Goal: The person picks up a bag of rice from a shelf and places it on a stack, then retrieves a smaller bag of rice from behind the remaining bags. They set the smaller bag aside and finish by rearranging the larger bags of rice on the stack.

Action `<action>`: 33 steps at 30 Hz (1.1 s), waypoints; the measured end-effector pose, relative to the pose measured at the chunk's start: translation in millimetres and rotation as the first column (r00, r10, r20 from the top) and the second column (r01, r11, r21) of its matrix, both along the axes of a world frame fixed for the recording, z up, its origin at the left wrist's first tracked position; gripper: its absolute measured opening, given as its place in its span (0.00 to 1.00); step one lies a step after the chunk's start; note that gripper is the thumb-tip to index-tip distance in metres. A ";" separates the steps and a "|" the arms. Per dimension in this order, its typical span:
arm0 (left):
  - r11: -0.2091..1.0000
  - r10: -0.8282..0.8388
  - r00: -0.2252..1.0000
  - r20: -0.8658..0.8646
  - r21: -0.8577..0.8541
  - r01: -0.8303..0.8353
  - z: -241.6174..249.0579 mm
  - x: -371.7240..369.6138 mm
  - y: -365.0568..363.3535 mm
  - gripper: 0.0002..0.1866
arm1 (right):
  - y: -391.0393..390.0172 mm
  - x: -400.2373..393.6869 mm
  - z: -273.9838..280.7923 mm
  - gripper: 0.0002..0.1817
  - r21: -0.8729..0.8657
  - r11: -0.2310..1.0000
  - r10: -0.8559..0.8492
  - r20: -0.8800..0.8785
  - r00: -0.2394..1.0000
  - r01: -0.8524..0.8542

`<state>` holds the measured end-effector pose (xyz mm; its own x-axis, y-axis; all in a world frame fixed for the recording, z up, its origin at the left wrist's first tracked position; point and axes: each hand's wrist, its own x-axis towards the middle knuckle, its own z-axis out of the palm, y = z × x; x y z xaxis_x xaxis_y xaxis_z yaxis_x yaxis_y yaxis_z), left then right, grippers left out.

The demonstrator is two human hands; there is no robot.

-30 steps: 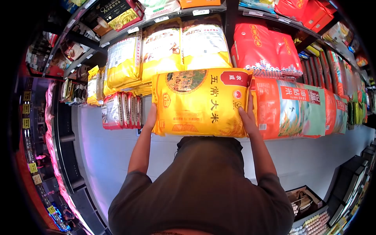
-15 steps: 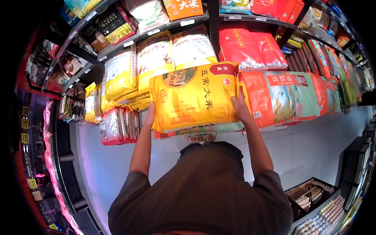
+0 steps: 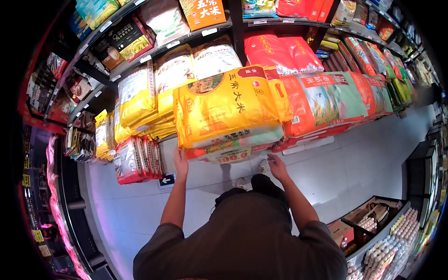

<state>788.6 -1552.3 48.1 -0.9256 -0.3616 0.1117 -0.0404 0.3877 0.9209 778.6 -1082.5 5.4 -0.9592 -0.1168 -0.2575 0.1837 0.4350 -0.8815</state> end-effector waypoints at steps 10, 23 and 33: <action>0.928 0.022 0.459 0.888 -0.190 0.322 -178.6 256.7 86.7 0.19 | 176.4 108.0 -131.9 0.15 0.471 0.876 -0.154 0.484 0.861 -0.108; 0.815 -0.145 0.682 0.717 -0.304 0.493 -88.8 85.6 280.0 0.17 | 347.0 142.7 -120.7 0.14 0.215 0.951 -0.298 0.460 0.836 0.221; 0.755 -0.423 0.717 0.554 -0.223 0.617 -17.4 -2.6 449.5 0.23 | 462.8 172.3 -143.7 0.16 0.286 0.932 -0.357 0.624 0.695 0.222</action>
